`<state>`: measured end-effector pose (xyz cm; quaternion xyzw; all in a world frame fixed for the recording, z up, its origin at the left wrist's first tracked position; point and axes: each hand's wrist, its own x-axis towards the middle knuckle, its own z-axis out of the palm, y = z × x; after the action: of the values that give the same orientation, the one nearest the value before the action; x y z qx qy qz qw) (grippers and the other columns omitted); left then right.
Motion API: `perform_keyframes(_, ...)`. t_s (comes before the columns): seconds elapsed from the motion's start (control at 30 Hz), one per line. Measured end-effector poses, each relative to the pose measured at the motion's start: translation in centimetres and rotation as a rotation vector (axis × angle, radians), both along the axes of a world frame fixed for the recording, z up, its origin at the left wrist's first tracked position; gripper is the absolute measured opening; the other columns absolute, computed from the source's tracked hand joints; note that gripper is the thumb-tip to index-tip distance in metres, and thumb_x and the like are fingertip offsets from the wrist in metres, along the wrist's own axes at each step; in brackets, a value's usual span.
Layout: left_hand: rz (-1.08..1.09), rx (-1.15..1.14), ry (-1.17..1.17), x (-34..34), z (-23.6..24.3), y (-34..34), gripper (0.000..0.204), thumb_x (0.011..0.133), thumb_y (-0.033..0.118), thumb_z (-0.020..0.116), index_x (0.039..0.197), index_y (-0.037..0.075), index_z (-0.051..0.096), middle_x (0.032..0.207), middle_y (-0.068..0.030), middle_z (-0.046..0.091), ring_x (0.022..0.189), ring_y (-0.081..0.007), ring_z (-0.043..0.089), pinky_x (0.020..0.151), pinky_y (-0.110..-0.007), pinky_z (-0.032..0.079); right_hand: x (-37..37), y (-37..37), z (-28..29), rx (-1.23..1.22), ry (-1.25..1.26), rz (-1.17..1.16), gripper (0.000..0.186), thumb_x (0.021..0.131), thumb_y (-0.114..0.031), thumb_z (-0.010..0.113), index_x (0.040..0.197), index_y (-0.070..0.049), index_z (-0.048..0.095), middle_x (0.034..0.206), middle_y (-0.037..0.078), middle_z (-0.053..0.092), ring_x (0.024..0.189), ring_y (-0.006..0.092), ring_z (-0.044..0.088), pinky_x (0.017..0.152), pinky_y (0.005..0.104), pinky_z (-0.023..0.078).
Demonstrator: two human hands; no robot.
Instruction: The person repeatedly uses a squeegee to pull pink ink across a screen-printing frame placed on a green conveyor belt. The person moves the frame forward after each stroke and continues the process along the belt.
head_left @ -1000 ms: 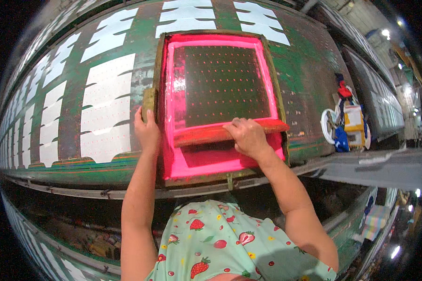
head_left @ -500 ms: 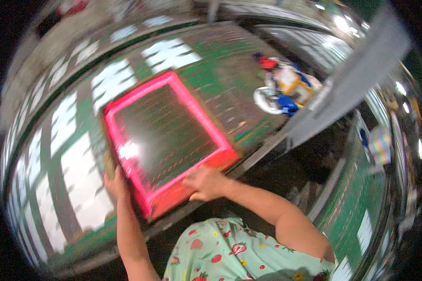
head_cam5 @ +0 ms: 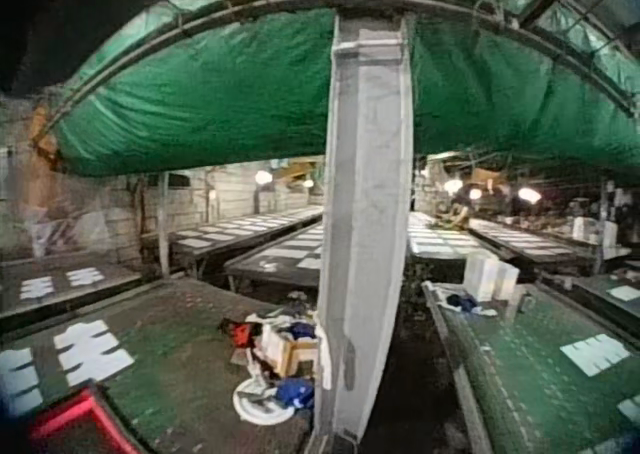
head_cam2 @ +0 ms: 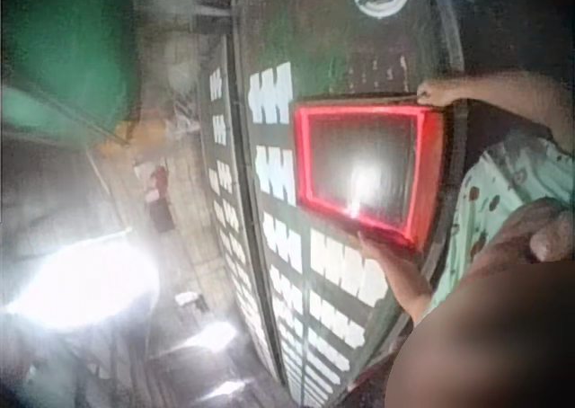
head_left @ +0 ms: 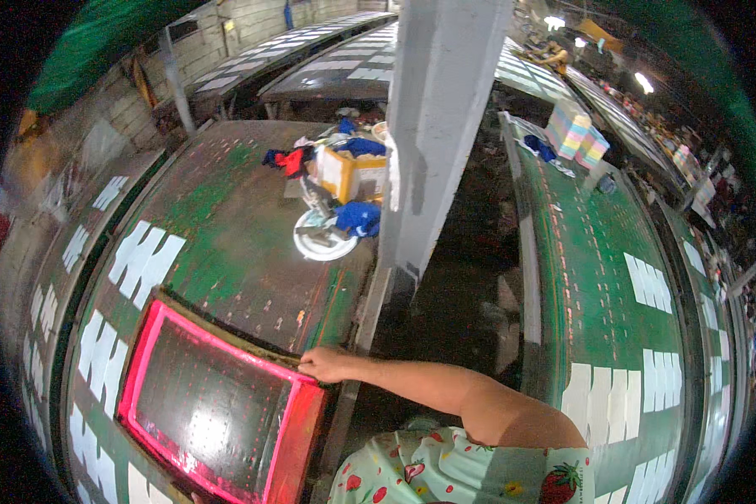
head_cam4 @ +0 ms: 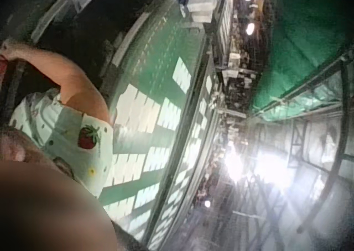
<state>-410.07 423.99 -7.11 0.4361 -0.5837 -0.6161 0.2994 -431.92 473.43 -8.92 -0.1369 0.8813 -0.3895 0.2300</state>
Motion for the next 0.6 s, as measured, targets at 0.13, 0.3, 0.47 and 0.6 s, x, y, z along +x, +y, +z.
perform_keyframes(0.13, -0.007, -0.017, -0.003, -0.6, 1.9, 1.4, 0.062, 0.100, 0.020, 0.082, 0.152, -0.003, 0.059, 0.142, -0.0207, 0.067, 0.121, -0.0373, 0.067, 0.108, -0.052, 0.053, 0.7, -0.9, -1.5, -0.088, 0.000, -0.110, 0.051, 0.111, -0.052, 0.061, 0.115, -0.004, 0.079, 0.100, 0.020, 0.080, 0.095, 0.0347, 0.077, 0.085, 0.0507, 0.057)
perform_keyframes(0.3, -0.045, -0.032, 0.019, -0.4, 3.0, 1.4, 0.063, 0.101, 0.019, 0.079, 0.156, -0.001, 0.056, 0.148, -0.0212, 0.063, 0.126, -0.0387, 0.064, 0.112, -0.054, 0.051, 0.7, -2.2, -0.2, -0.096, -0.075, -0.283, 0.067, 0.112, -0.061, 0.054, 0.080, -0.003, 0.065, 0.068, 0.013, 0.060, 0.065, 0.0295, 0.057, 0.068, 0.0538, 0.043)
perform_keyframes(0.47, -0.085, -0.026, 0.083, 0.5, 4.5, 0.5, 0.065, 0.102, 0.018, 0.077, 0.160, 0.000, 0.052, 0.154, -0.0218, 0.059, 0.131, -0.0401, 0.062, 0.115, -0.055, 0.049, 1.3, -3.1, 5.8, -0.182, -0.015, -0.395, 0.072, 0.111, -0.063, 0.055, 0.073, -0.003, 0.062, 0.065, 0.014, 0.054, 0.061, 0.0268, 0.051, 0.065, 0.0521, 0.041)
perform_keyframes(0.6, -0.123, -0.022, 0.143, 1.5, 5.3, -1.0, 0.066, 0.103, 0.017, 0.075, 0.163, 0.001, 0.050, 0.158, -0.0222, 0.056, 0.134, -0.0412, 0.060, 0.118, -0.056, 0.047, 2.6, -3.7, 10.4, -0.234, 0.065, -0.449, 0.070, 0.108, -0.061, 0.063, 0.074, 0.000, 0.070, 0.066, 0.013, 0.060, 0.063, 0.0254, 0.056, 0.063, 0.0520, 0.043)
